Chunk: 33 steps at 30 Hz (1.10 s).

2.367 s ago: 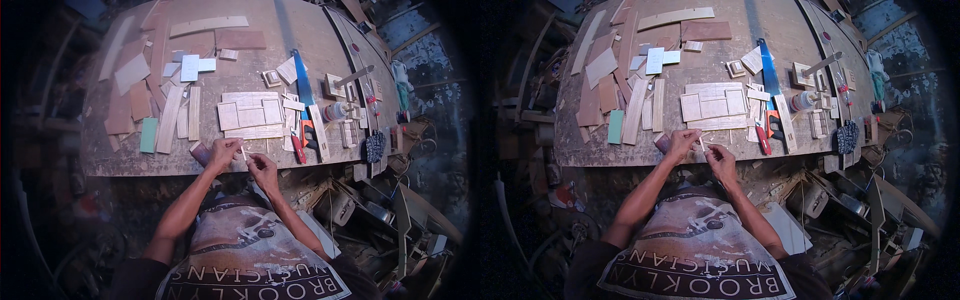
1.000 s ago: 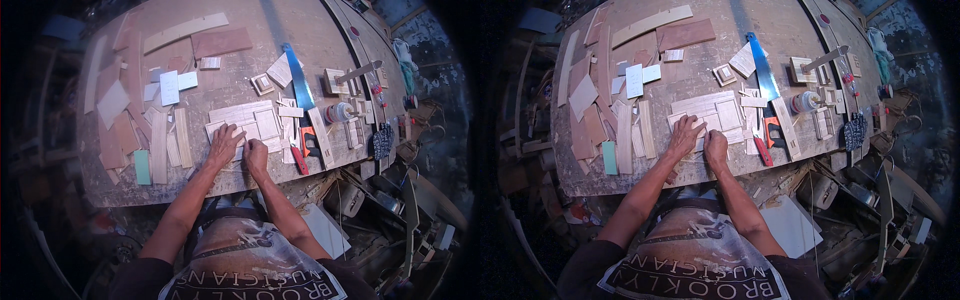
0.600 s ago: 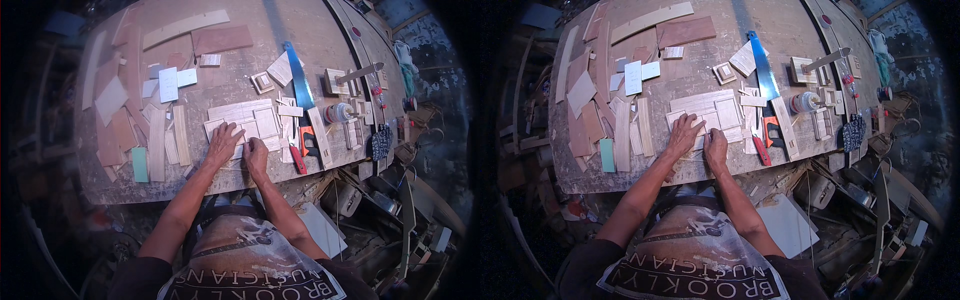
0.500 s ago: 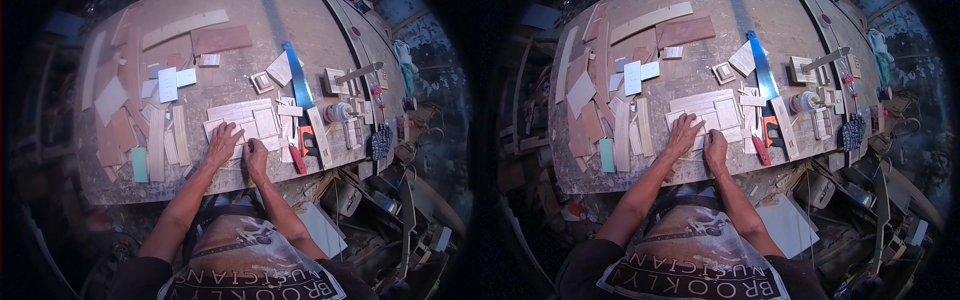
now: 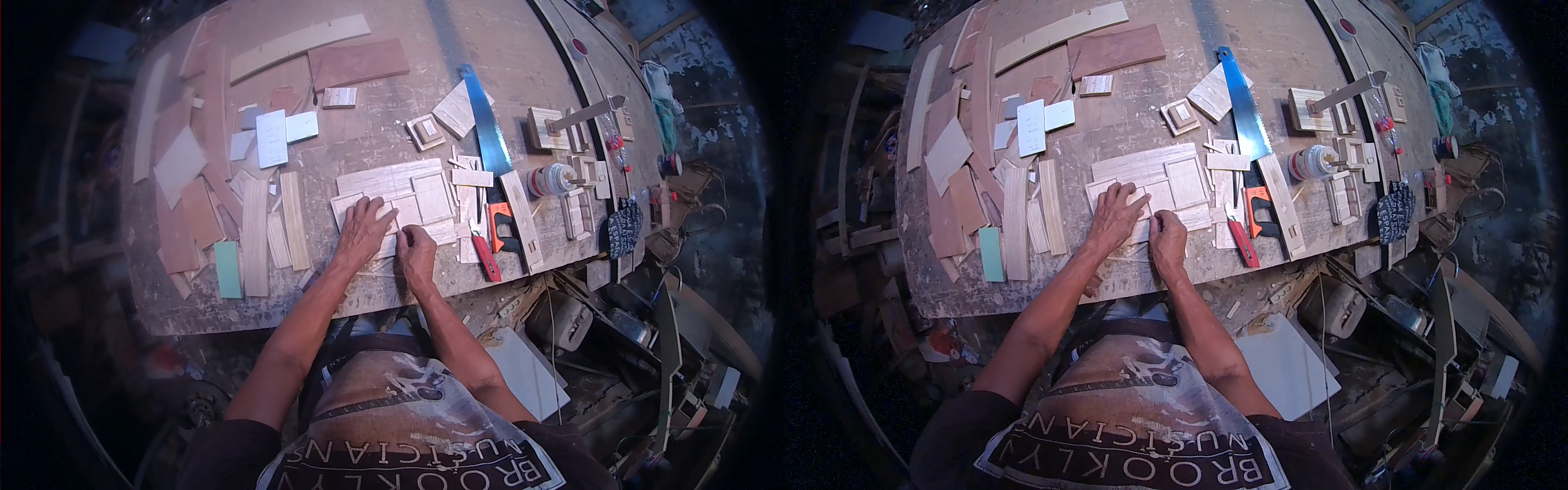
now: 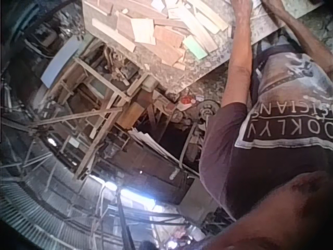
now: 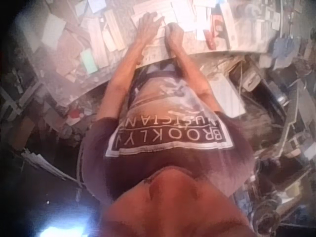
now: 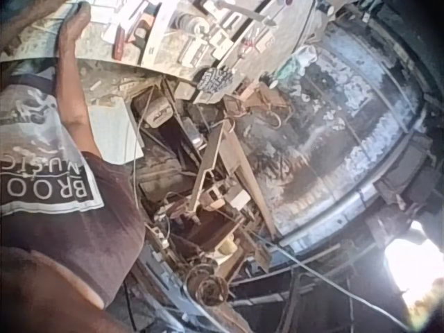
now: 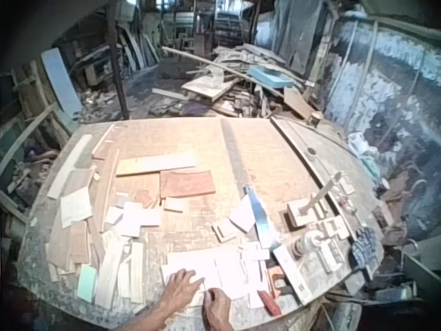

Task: Measuring, sanding, and assembling small wooden pieces at a workbench.

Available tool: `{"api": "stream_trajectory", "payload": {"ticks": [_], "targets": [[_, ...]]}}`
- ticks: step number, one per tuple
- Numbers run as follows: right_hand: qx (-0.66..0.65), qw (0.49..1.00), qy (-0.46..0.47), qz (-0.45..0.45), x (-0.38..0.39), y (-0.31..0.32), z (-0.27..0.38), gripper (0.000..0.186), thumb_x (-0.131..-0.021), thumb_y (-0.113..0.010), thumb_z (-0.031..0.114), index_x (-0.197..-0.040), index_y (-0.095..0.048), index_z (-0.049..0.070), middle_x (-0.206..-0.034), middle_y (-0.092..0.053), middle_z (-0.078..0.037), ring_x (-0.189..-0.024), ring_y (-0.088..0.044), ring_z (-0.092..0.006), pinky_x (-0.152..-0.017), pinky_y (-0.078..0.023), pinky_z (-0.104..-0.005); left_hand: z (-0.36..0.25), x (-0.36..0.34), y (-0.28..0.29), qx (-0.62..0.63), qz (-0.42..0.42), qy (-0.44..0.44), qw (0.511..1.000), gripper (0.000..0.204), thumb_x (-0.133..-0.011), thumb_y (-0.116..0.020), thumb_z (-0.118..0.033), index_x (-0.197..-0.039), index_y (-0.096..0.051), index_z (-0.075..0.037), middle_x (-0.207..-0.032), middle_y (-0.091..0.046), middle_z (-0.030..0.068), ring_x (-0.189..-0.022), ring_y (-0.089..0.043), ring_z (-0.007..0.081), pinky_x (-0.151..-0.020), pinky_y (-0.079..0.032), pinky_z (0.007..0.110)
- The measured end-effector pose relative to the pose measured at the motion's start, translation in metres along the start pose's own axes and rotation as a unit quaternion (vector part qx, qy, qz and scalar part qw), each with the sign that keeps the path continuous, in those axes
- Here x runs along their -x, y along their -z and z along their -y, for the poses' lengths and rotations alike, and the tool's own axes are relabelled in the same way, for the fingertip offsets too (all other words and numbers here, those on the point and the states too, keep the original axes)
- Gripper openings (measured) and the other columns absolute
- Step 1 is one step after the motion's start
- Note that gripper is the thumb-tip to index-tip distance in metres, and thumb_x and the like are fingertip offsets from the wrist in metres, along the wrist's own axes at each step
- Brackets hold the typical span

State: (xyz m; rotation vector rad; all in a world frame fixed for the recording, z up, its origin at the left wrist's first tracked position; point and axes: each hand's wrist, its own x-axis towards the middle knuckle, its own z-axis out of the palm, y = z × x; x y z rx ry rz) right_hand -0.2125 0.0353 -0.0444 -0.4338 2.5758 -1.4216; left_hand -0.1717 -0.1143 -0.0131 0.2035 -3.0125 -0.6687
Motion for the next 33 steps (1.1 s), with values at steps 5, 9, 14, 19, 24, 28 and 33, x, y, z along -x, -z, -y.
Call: {"api": "stream_trajectory", "payload": {"ticks": [5,9,14,19,24,28,33], "targets": [[-0.003,1.0,0.008,-0.013,0.0,-0.001,0.0,0.015,-0.088,-0.069,0.007,-0.096,-0.068,-0.005,-0.081,-0.069,-0.019,-0.069,-0.067,-0.0257,-0.067,-0.053,-0.0353,0.0,0.0,0.0,-0.002,-0.003,-0.003,1.0,0.036,-0.09,-0.059,-0.017,-0.125,-0.067,-0.017,-0.128,-0.056,0.0101,-0.122,-0.047,0.0295,-0.098,-0.038,0.044],[-0.002,1.0,0.001,-0.007,0.001,0.001,0.002,0.015,-0.088,-0.069,0.007,-0.097,-0.068,-0.005,-0.083,-0.069,-0.019,-0.071,-0.068,-0.0263,-0.068,-0.054,-0.0355,0.0,0.0,-0.001,0.01,-0.018,-0.004,1.0,0.035,-0.089,-0.06,-0.015,-0.123,-0.068,-0.015,-0.125,-0.058,0.0092,-0.12,-0.049,0.0282,-0.097,-0.039,0.043],[-0.014,1.0,0.002,0.0,0.001,0.002,0.004,0.014,-0.088,-0.068,0.005,-0.097,-0.067,-0.004,-0.084,-0.067,-0.02,-0.072,-0.066,-0.0308,-0.068,-0.053,-0.0384,0.004,-0.007,-0.005,0.064,-0.03,-0.049,0.996,0.027,-0.085,-0.061,-0.011,-0.109,-0.074,-0.012,-0.112,-0.062,0.0061,-0.113,-0.053,0.0258,-0.091,-0.044,0.039],[-0.025,1.0,0.003,-0.003,0.002,0.002,0.004,0.013,-0.087,-0.066,0.003,-0.098,-0.065,-0.004,-0.084,-0.065,-0.021,-0.073,-0.065,-0.0352,-0.068,-0.051,-0.041,0.003,-0.016,-0.007,0.053,-0.012,-0.082,0.995,0.025,-0.083,-0.065,-0.011,-0.106,-0.075,-0.012,-0.111,-0.062,0.0058,-0.112,-0.053,0.0263,-0.09,-0.046,0.039],[-0.004,1.0,0.003,-0.012,0.002,0.0,0.0,0.016,-0.089,-0.068,0.006,-0.099,-0.068,-0.005,-0.085,-0.069,-0.02,-0.074,-0.069,-0.0278,-0.07,-0.054,-0.0365,0.001,-0.02,-0.003,0.054,0.009,-0.097,0.994,0.023,-0.081,-0.068,-0.011,-0.103,-0.075,-0.012,-0.113,-0.061,0.0057,-0.113,-0.052,0.0275,-0.091,-0.046,0.04],[-0.015,1.0,0.0,-0.019,0.002,-0.001,-0.002,0.016,-0.089,-0.067,0.007,-0.1,-0.068,-0.005,-0.085,-0.07,-0.019,-0.074,-0.069,-0.0272,-0.069,-0.054,-0.0364,0.003,-0.021,-0.001,0.052,0.028,-0.108,0.992,0.02,-0.082,-0.069,-0.013,-0.101,-0.076,-0.012,-0.113,-0.06,0.0054,-0.112,-0.052,0.0267,-0.091,-0.046,0.04],[-0.02,1.0,-0.004,-0.016,0.002,-0.002,-0.003,0.016,-0.089,-0.067,0.007,-0.1,-0.068,-0.004,-0.085,-0.07,-0.019,-0.073,-0.069,-0.0262,-0.068,-0.054,-0.0358,0.004,-0.023,0.002,0.044,0.044,-0.117,0.991,0.02,-0.082,-0.07,-0.013,-0.101,-0.076,-0.013,-0.112,-0.059,0.0051,-0.11,-0.052,0.0257,-0.09,-0.047,0.04]]}}
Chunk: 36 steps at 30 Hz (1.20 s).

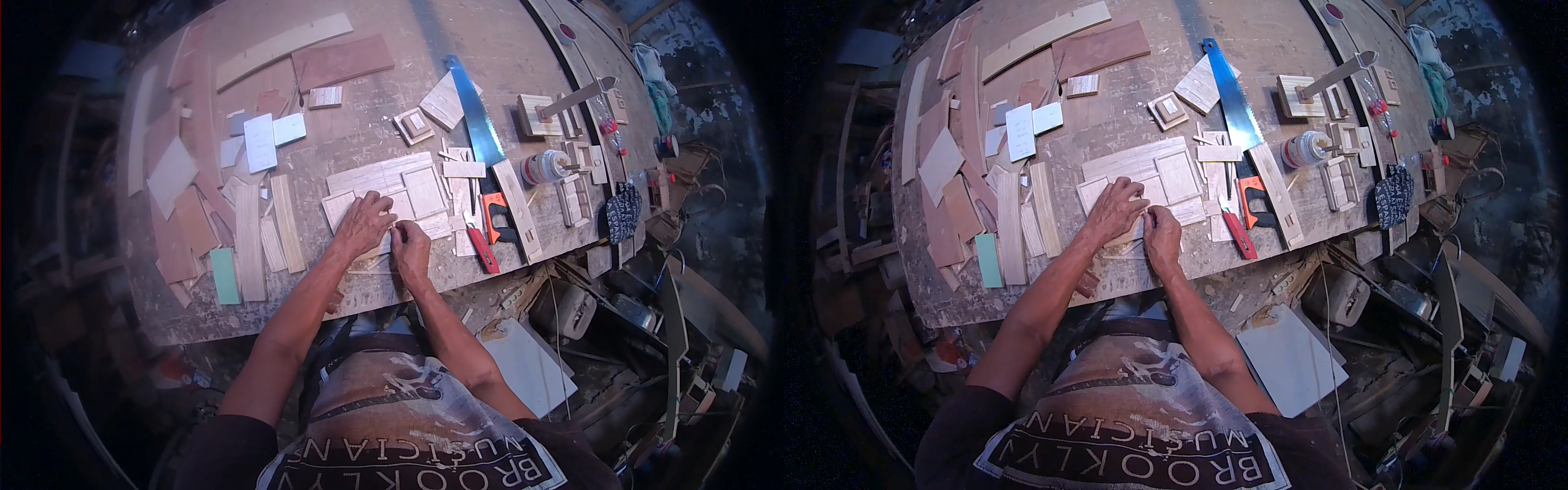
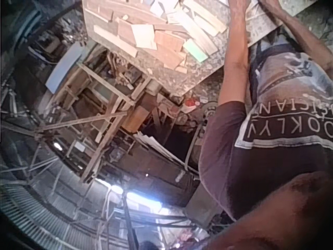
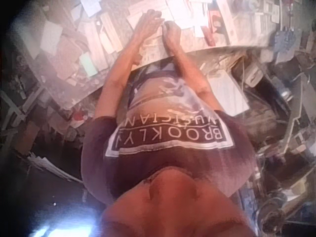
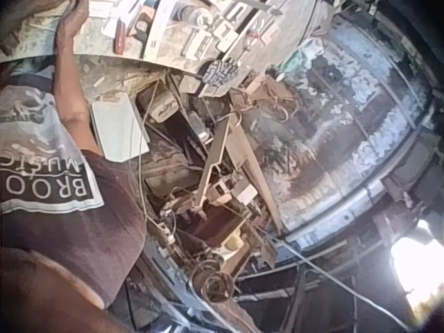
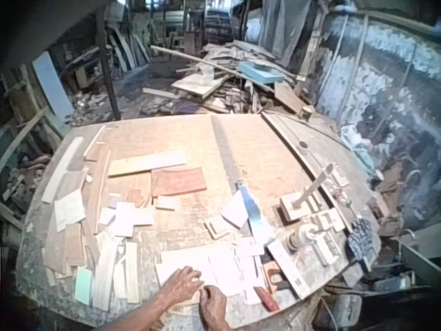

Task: Measuring, sanding, and assembling small wooden pieces at a workbench.

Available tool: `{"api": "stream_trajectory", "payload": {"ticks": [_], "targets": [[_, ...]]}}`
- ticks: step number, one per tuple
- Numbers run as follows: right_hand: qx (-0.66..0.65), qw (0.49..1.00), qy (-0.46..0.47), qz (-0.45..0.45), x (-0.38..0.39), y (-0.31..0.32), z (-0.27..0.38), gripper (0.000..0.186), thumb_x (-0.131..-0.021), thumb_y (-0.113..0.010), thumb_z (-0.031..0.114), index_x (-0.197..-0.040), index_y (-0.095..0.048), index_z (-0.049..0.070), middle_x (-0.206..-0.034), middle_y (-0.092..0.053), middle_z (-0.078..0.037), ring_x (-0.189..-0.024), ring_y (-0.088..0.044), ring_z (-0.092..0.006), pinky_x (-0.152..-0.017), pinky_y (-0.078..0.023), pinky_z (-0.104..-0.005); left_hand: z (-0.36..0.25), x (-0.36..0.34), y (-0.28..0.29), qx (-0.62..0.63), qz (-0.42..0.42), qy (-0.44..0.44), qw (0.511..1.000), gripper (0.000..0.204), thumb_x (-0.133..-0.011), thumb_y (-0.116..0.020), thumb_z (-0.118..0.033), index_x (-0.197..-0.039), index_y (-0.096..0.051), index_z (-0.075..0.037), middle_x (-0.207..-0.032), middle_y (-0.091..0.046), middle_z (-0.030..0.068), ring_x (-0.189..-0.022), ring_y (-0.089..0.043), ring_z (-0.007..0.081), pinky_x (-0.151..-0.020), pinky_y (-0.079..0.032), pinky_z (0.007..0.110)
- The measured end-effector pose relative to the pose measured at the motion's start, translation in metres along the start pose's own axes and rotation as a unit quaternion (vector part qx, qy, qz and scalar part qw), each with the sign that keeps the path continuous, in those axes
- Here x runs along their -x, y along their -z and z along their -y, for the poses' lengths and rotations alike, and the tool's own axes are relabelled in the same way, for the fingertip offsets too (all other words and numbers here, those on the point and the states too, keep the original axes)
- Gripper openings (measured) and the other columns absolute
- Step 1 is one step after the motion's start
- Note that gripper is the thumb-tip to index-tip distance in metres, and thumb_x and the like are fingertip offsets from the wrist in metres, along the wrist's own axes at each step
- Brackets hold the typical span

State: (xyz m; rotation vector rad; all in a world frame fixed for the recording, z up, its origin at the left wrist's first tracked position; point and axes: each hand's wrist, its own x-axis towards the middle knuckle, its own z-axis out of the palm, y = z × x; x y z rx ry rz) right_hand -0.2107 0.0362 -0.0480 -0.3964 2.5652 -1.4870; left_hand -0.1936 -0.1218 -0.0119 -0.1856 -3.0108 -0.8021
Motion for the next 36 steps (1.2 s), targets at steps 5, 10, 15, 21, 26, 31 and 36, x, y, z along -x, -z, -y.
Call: {"api": "stream_trajectory", "payload": {"ticks": [5,10,15,21,26,31,36], "targets": [[0.006,1.0,0.01,-0.006,0.0,0.0,0.001,0.015,-0.088,-0.069,0.006,-0.1,-0.069,-0.004,-0.085,-0.07,-0.019,-0.072,-0.069,-0.026,-0.068,-0.054,-0.0355,0.001,0.0,0.0,-0.02,-0.003,-0.015,1.0,0.021,-0.081,-0.07,-0.014,-0.101,-0.076,-0.013,-0.11,-0.059,0.0047,-0.11,-0.052,0.0251,-0.09,-0.047,0.039],[0.002,1.0,0.024,-0.017,0.001,-0.002,-0.001,0.014,-0.088,-0.069,0.006,-0.098,-0.069,-0.004,-0.084,-0.07,-0.019,-0.072,-0.069,-0.0268,-0.067,-0.054,-0.0357,0.003,0.002,-0.004,-0.01,-0.013,-0.012,1.0,0.022,-0.08,-0.071,-0.013,-0.102,-0.075,-0.012,-0.111,-0.059,0.0047,-0.109,-0.052,0.0252,-0.089,-0.047,0.039],[0.022,0.999,0.042,-0.011,0.001,-0.001,-0.002,0.014,-0.088,-0.069,0.006,-0.098,-0.069,-0.004,-0.087,-0.069,-0.019,-0.074,-0.069,-0.028,-0.069,-0.054,-0.0369,0.004,0.005,-0.003,0.021,-0.088,0.008,0.996,0.019,-0.083,-0.067,-0.012,-0.101,-0.074,-0.008,-0.109,-0.062,0.0065,-0.107,-0.054,0.0267,-0.087,-0.047,0.04],[0.021,1.0,0.005,0.005,0.003,0.006,0.008,0.016,-0.088,-0.069,0.005,-0.101,-0.068,-0.004,-0.087,-0.069,-0.018,-0.073,-0.068,-0.0281,-0.069,-0.054,-0.0365,-0.011,0.012,-0.016,0.065,-0.19,0.237,0.95,0.012,-0.083,-0.067,-0.011,-0.09,-0.072,-0.002,-0.088,-0.066,0.0162,-0.091,-0.061,0.0362,-0.081,-0.049,0.044],[0.017,0.999,0.024,-0.03,0.005,0.043,0.002,0.016,-0.088,-0.069,0.006,-0.101,-0.069,-0.003,-0.086,-0.068,-0.017,-0.073,-0.067,-0.0271,-0.068,-0.054,-0.0359,-0.026,0.001,-0.02,0.159,-0.179,0.315,0.918,0.015,-0.086,-0.068,-0.014,-0.089,-0.072,0.0,-0.084,-0.07,0.0205,-0.08,-0.067,0.0385,-0.074,-0.052,0.046],[0.074,0.994,-0.039,-0.064,-0.002,0.132,-0.034,0.016,-0.09,-0.063,0.008,-0.101,-0.069,-0.003,-0.088,-0.067,-0.02,-0.078,-0.065,-0.0353,-0.07,-0.051,-0.0426,-0.018,0.016,-0.013,0.19,-0.189,0.358,0.895,0.017,-0.087,-0.068,-0.015,-0.091,-0.072,0.001,-0.079,-0.07,0.0202,-0.07,-0.069,0.0331,-0.066,-0.053,0.04],[0.221,0.975,0.008,-0.02,-0.06,0.166,-0.04,0.012,-0.089,-0.062,0.009,-0.091,-0.069,-0.001,-0.085,-0.065,-0.02,-0.082,-0.065,-0.0388,-0.071,-0.051,-0.0445,-0.021,0.031,-0.014,0.172,-0.225,0.371,0.884,0.018,-0.088,-0.068,-0.016,-0.093,-0.072,0.001,-0.076,-0.071,0.0189,-0.067,-0.07,0.0268,-0.063,-0.053,0.036]]}}
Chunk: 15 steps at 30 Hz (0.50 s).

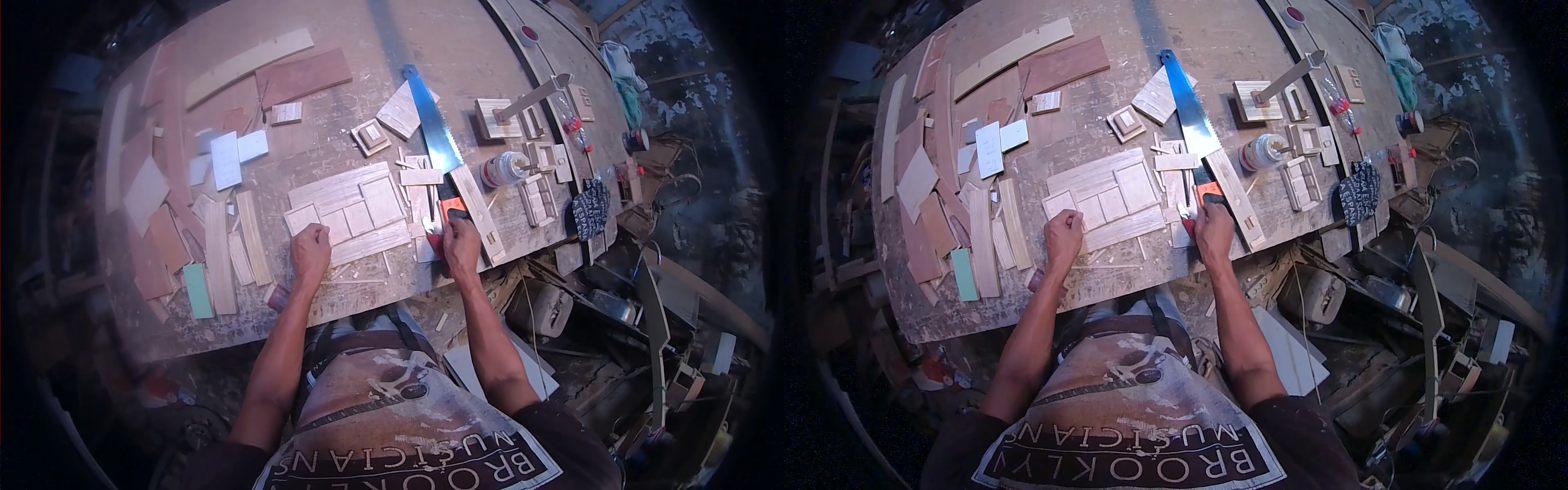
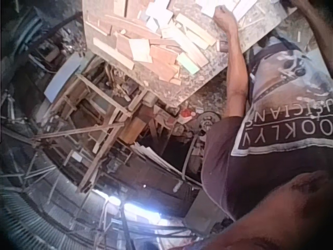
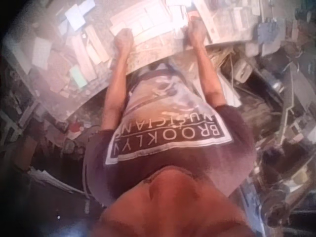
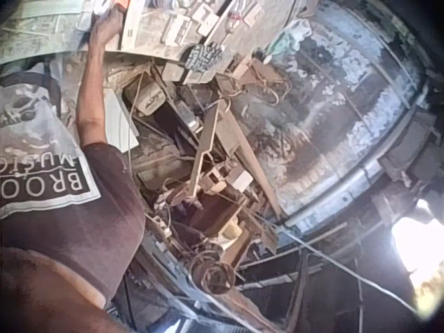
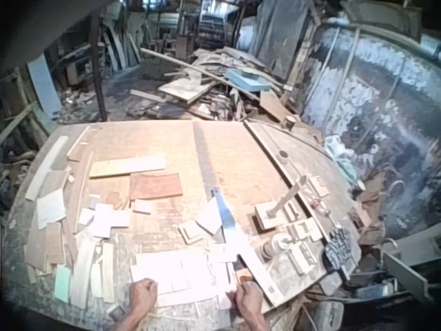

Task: Measuring, sanding, and assembling small wooden pieces at a workbench.

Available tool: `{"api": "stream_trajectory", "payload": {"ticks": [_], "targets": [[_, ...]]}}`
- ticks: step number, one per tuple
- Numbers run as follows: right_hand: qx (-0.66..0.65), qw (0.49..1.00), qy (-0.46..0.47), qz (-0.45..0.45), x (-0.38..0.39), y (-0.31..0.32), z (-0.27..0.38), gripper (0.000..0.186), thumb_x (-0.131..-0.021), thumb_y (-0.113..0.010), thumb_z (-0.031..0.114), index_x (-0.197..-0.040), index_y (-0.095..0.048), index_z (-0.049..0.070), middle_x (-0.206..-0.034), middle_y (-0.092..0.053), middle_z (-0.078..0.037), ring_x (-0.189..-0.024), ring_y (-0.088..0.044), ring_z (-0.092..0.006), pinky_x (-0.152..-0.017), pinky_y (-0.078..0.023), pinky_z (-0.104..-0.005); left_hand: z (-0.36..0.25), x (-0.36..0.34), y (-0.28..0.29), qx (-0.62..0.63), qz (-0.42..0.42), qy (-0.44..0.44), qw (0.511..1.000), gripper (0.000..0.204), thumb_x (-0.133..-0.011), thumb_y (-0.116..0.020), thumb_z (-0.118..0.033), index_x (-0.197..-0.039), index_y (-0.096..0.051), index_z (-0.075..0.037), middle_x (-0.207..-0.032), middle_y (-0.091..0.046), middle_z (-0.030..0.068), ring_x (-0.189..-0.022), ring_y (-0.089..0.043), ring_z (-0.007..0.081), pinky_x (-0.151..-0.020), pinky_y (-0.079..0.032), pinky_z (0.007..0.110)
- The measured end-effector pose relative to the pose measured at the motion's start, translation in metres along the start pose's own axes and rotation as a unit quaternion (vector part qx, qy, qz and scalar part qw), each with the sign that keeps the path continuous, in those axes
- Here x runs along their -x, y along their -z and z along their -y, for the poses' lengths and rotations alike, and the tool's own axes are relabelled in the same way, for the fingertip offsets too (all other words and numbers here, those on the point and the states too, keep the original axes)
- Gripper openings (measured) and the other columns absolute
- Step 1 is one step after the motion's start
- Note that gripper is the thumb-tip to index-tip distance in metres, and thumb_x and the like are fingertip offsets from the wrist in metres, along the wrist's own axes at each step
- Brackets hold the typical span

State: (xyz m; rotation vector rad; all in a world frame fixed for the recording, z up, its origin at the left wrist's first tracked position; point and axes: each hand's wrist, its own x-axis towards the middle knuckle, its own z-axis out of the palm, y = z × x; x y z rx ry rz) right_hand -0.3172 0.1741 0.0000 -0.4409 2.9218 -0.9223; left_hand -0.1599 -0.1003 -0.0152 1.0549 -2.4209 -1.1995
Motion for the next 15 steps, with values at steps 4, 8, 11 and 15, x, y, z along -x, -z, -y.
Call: {"api": "stream_trajectory", "payload": {"ticks": [4,8,11,15], "targets": [[0.137,0.988,0.042,0.059,-0.037,-0.037,0.009,0.015,-0.09,-0.059,0.015,-0.092,-0.065,0.002,-0.09,-0.066,-0.018,-0.084,-0.067,-0.0396,-0.073,-0.054,-0.0465,-0.013,0.019,0.003,-0.011,-0.01,0.03,0.999,0.02,-0.089,-0.067,-0.017,-0.092,-0.072,0.002,-0.074,-0.071,0.0172,-0.065,-0.069,0.024,-0.062,-0.052,0.036],[0.215,0.973,0.006,0.079,-0.057,-0.052,0.015,0.018,-0.093,-0.051,0.013,-0.094,-0.065,0.002,-0.098,-0.067,-0.018,-0.083,-0.071,-0.0354,-0.069,-0.056,-0.0478,-0.017,0.045,0.014,0.0,-0.039,0.077,0.996,0.021,-0.089,-0.067,-0.018,-0.091,-0.072,0.002,-0.071,-0.07,0.0134,-0.062,-0.066,0.0186,-0.059,-0.05,0.034],[0.203,0.978,-0.028,0.051,-0.059,-0.055,0.022,0.019,-0.091,-0.053,0.014,-0.092,-0.066,0.0,-0.098,-0.068,-0.018,-0.085,-0.07,-0.0376,-0.069,-0.056,-0.0494,0.002,0.065,0.02,0.025,-0.07,0.125,0.989,0.02,-0.089,-0.068,-0.017,-0.092,-0.072,0.002,-0.07,-0.07,0.0117,-0.061,-0.065,0.0158,-0.059,-0.049,0.033],[0.207,0.974,-0.026,0.091,-0.07,-0.047,0.011,0.024,-0.087,-0.057,0.018,-0.087,-0.07,-0.002,-0.093,-0.071,-0.021,-0.084,-0.07,-0.0392,-0.071,-0.057,-0.0502,-0.008,0.068,0.02,0.025,-0.068,0.145,0.987,0.019,-0.088,-0.069,-0.016,-0.093,-0.072,0.002,-0.072,-0.071,0.0121,-0.063,-0.066,0.0165,-0.06,-0.05,0.032]]}}
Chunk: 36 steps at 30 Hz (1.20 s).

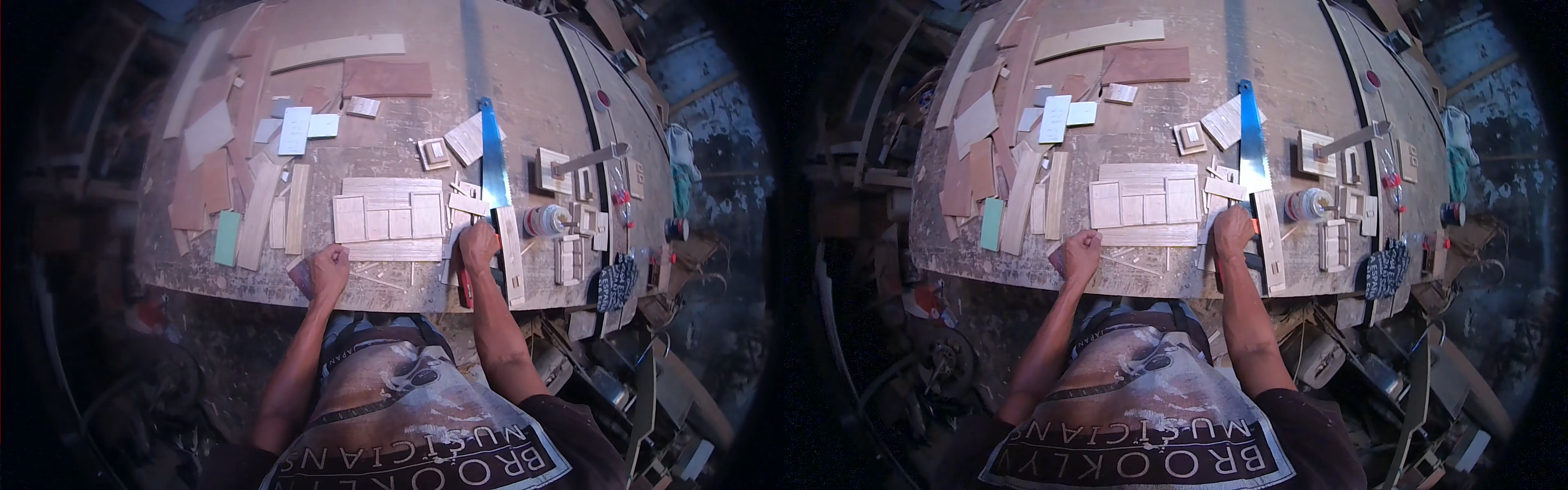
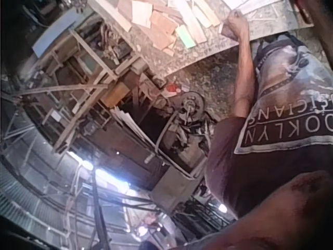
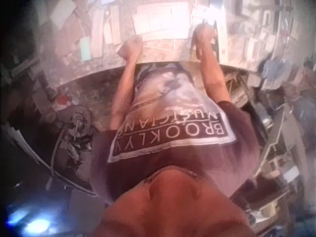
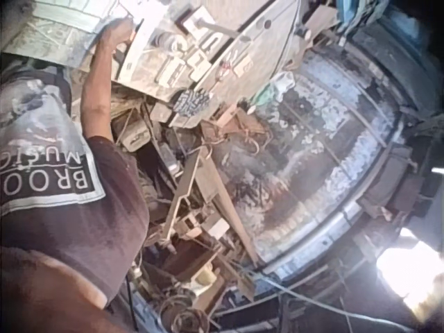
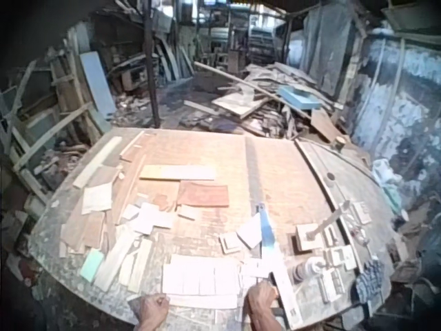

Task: Measuring, sanding, and assembling small wooden pieces at a workbench.

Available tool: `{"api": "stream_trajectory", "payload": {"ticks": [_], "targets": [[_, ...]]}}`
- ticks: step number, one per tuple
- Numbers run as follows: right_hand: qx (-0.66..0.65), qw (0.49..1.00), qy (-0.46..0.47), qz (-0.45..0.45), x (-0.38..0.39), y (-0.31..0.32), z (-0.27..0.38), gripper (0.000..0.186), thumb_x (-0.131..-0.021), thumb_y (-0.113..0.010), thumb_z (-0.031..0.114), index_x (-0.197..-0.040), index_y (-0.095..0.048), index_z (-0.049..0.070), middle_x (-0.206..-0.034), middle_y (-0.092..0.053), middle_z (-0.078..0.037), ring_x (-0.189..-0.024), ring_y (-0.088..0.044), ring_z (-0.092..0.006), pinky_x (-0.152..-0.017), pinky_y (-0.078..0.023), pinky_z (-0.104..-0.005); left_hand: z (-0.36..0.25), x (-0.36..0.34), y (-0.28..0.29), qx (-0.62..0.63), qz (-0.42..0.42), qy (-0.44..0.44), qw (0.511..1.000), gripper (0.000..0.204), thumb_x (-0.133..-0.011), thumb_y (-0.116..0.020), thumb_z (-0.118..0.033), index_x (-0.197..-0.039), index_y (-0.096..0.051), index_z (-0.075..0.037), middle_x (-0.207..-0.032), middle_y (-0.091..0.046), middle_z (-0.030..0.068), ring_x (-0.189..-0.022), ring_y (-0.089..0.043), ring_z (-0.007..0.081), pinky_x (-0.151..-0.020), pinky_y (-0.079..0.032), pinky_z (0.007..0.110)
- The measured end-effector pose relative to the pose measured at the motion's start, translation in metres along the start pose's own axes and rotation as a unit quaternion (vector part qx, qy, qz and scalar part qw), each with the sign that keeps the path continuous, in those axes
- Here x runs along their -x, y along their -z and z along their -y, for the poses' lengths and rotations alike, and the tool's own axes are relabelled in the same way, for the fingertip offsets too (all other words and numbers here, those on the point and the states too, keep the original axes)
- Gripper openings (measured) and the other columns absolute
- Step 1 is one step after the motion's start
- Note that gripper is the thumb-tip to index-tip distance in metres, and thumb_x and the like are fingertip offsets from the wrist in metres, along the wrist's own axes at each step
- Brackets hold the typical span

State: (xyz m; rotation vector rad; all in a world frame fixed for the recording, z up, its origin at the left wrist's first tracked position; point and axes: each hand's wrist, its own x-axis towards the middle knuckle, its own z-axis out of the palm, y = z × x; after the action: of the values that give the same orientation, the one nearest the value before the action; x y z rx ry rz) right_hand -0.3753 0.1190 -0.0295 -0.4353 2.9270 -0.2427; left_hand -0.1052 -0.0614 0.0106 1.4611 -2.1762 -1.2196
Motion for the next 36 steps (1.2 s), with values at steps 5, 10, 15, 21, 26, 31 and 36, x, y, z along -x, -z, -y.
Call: {"api": "stream_trajectory", "payload": {"ticks": [5,10,15,21,26,31,36], "targets": [[-0.017,0.999,0.008,0.051,-0.003,0.04,0.002,0.034,-0.079,-0.065,0.029,-0.089,-0.071,-0.003,-0.093,-0.071,-0.026,-0.087,-0.07,-0.0414,-0.075,-0.057,-0.049,0.009,-0.007,-0.023,0.025,-0.007,-0.073,0.997,0.016,-0.086,-0.07,-0.013,-0.093,-0.072,0.002,-0.077,-0.071,0.0155,-0.068,-0.068,0.0253,-0.066,-0.053,0.036],[-0.143,0.986,-0.005,0.088,-0.01,0.04,-0.05,0.032,-0.081,-0.067,0.03,-0.086,-0.066,-0.002,-0.085,-0.07,-0.026,-0.079,-0.07,-0.039,-0.071,-0.056,-0.0435,-0.021,-0.015,-0.057,-0.03,0.069,-0.099,0.992,0.022,-0.08,-0.075,-0.011,-0.098,-0.072,-0.001,-0.096,-0.064,0.0171,-0.091,-0.065,0.0337,-0.083,-0.052,0.042],[-0.456,0.865,-0.048,0.202,0.009,0.066,-0.07,0.01,-0.089,-0.058,0.009,-0.093,-0.06,0.0,-0.072,-0.062,-0.007,-0.059,-0.064,-0.0151,-0.05,-0.051,-0.0275,-0.03,-0.009,-0.061,-0.112,0.056,-0.154,0.98,0.027,-0.08,-0.076,-0.013,-0.103,-0.071,-0.001,-0.103,-0.062,0.0139,-0.101,-0.06,0.033,-0.085,-0.051,0.043],[-0.486,0.833,-0.052,0.26,0.021,0.091,-0.09,0.014,-0.094,-0.053,0.008,-0.098,-0.064,0.0,-0.08,-0.06,-0.005,-0.057,-0.06,-0.0126,-0.051,-0.049,-0.0252,-0.027,-0.013,-0.064,-0.097,0.037,-0.188,0.977,0.025,-0.081,-0.075,-0.014,-0.102,-0.07,-0.002,-0.099,-0.063,0.0144,-0.1,-0.06,0.0333,-0.084,-0.051,0.043],[-0.489,0.859,-0.007,0.149,0.028,0.086,-0.069,0.014,-0.095,-0.062,0.011,-0.1,-0.067,-0.001,-0.081,-0.064,-0.003,-0.064,-0.059,-0.0097,-0.057,-0.047,-0.0246,-0.015,-0.029,-0.077,-0.023,-0.006,-0.124,0.992,0.016,-0.084,-0.07,-0.014,-0.092,-0.072,0.0,-0.086,-0.069,0.0179,-0.086,-0.066,0.035,-0.077,-0.052,0.044],[-0.41,0.892,0.131,0.136,0.032,0.053,-0.024,0.021,-0.093,-0.06,0.008,-0.109,-0.07,-0.001,-0.095,-0.071,-0.012,-0.081,-0.065,-0.018,-0.071,-0.051,-0.0292,-0.039,-0.04,-0.087,0.036,-0.042,-0.016,0.998,0.016,-0.084,-0.066,-0.012,-0.08,-0.071,0.002,-0.074,-0.069,0.0207,-0.07,-0.069,0.0382,-0.066,-0.054,0.046],[-0.357,0.884,0.28,0.114,0.04,0.012,0.049,0.025,-0.092,-0.06,0.009,-0.11,-0.07,-0.003,-0.089,-0.066,-0.017,-0.079,-0.064,-0.0272,-0.073,-0.051,-0.0371,-0.026,-0.043,-0.094,-0.027,-0.047,-0.04,0.998,0.016,-0.084,-0.062,-0.006,-0.091,-0.074,0.002,-0.086,-0.071,0.0217,-0.081,-0.07,0.0365,-0.075,-0.054,0.043]]}}
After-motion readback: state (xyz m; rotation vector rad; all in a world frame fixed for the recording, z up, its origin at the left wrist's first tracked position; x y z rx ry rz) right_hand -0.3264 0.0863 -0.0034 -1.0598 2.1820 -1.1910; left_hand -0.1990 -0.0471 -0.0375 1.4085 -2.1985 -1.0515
